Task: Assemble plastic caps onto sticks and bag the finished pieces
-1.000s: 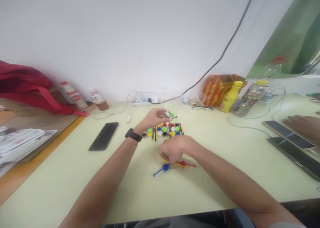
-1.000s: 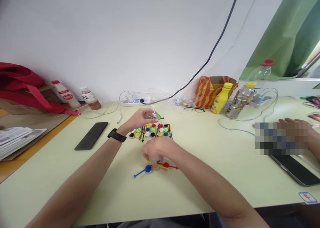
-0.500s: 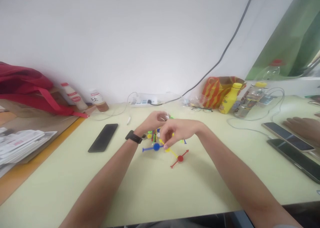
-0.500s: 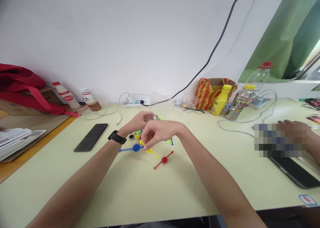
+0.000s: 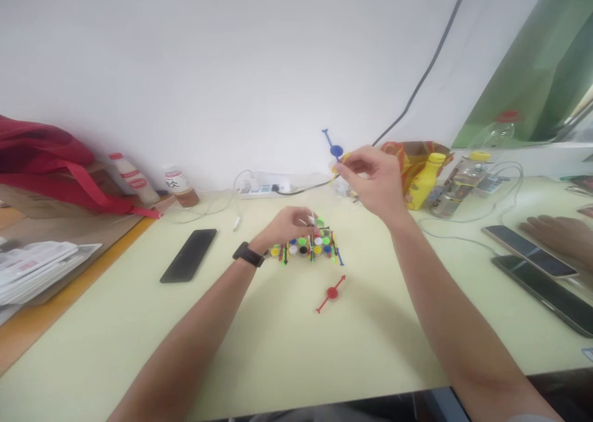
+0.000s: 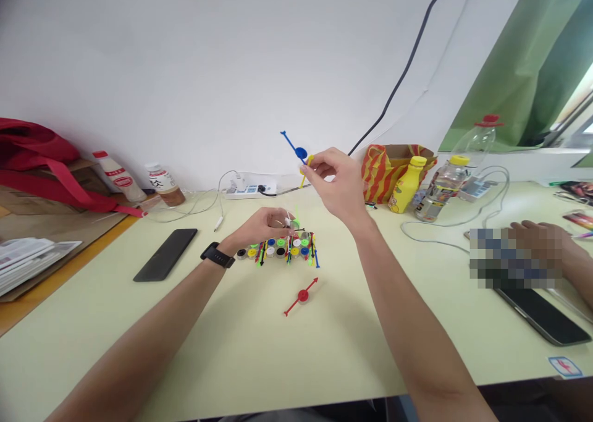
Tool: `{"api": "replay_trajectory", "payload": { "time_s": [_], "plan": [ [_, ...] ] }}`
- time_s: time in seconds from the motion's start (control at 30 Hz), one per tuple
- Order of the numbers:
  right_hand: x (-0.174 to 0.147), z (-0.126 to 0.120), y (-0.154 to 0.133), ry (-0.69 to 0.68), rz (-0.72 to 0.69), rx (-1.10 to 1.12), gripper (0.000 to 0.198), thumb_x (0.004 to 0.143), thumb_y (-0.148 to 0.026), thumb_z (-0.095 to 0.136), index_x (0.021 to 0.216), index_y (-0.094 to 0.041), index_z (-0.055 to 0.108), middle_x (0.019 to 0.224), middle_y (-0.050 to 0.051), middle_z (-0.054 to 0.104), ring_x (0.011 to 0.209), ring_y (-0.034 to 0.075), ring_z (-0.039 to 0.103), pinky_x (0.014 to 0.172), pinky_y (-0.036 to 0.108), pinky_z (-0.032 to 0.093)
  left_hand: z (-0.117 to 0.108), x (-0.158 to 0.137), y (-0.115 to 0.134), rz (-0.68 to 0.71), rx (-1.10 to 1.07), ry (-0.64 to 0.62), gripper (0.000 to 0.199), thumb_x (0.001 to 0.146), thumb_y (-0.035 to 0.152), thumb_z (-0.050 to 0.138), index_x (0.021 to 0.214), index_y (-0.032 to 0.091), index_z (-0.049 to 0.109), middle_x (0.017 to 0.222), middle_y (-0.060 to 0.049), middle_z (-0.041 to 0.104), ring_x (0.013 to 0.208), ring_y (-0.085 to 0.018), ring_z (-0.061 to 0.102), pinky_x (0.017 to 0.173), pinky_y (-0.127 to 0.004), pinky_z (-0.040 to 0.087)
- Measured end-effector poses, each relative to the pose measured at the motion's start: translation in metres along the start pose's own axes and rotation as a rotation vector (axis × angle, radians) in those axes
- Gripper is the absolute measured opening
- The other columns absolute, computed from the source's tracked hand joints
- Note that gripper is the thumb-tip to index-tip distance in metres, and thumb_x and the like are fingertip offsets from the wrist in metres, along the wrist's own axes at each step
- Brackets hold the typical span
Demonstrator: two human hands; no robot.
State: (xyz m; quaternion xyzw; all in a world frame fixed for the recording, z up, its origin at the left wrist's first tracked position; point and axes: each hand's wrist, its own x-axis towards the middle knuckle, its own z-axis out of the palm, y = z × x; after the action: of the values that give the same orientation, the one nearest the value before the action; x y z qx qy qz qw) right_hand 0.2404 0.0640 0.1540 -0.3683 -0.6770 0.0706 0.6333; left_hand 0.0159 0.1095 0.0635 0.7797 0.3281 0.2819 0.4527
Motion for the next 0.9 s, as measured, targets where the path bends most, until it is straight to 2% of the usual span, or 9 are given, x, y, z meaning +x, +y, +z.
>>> {"api": "replay_trajectory", "payload": {
  "time_s": [0.2, 0.37, 0.6, 0.73, 0.9],
  "plan": [
    [-0.009, 0.016, 0.007, -0.104, -0.041, -0.106, 0.009, 0.089, -0.028, 0.067, 0.083, -0.021, 0.069, 0.087, 0.004, 0.069, 0.076, 0.018, 0.064, 0.072, 0.034, 0.053, 0.007, 0.000, 0.001, 0.033, -0.062, 0.017, 0.035, 0.078, 0.039, 0.082, 0.101, 0.015, 0.070, 0.092, -0.010, 0.077, 0.082, -0.024, 0.075, 0.069, -0.030, 0.056],
    [-0.011, 0.023, 0.013, -0.069, -0.037, -0.235, 0.006, 0.088, -0.025, 0.066, 0.082, -0.022, 0.069, 0.088, 0.003, 0.070, 0.085, 0.022, 0.063, 0.079, 0.037, 0.048, 0.009, 0.001, 0.003, 0.044, -0.059, 0.033, 0.035, 0.074, 0.039, 0.085, 0.095, 0.014, 0.070, 0.096, -0.010, 0.076, 0.080, -0.023, 0.075, 0.067, -0.030, 0.056],
    [-0.008, 0.014, 0.019, -0.190, 0.101, -0.291, 0.012, 0.079, -0.029, 0.076, 0.074, -0.021, 0.071, 0.090, 0.004, 0.070, 0.083, 0.021, 0.062, 0.072, 0.034, 0.045, 0.010, 0.001, 0.002, 0.028, -0.011, 0.071, 0.033, 0.078, 0.041, 0.082, 0.093, 0.015, 0.070, 0.091, -0.009, 0.076, 0.078, -0.023, 0.075, 0.067, -0.030, 0.056],
    [-0.007, 0.007, 0.022, -0.290, 0.161, -0.316, 0.012, 0.078, -0.032, 0.079, 0.074, -0.021, 0.074, 0.097, 0.006, 0.066, 0.090, 0.022, 0.061, 0.077, 0.035, 0.046, 0.009, 0.002, -0.001, 0.039, -0.001, 0.095, 0.036, 0.075, 0.043, 0.084, 0.093, 0.015, 0.071, 0.092, -0.008, 0.077, 0.079, -0.022, 0.075, 0.068, -0.029, 0.057],
    [-0.008, 0.004, 0.027, -0.390, 0.206, -0.283, 0.016, 0.080, -0.036, 0.079, 0.076, -0.022, 0.075, 0.102, 0.006, 0.064, 0.095, 0.022, 0.060, 0.082, 0.035, 0.048, 0.010, 0.002, -0.003, 0.041, -0.031, 0.063, 0.038, 0.075, 0.045, 0.084, 0.096, 0.015, 0.072, 0.094, -0.010, 0.077, 0.084, -0.025, 0.076, 0.074, -0.034, 0.059]
  ]
}}
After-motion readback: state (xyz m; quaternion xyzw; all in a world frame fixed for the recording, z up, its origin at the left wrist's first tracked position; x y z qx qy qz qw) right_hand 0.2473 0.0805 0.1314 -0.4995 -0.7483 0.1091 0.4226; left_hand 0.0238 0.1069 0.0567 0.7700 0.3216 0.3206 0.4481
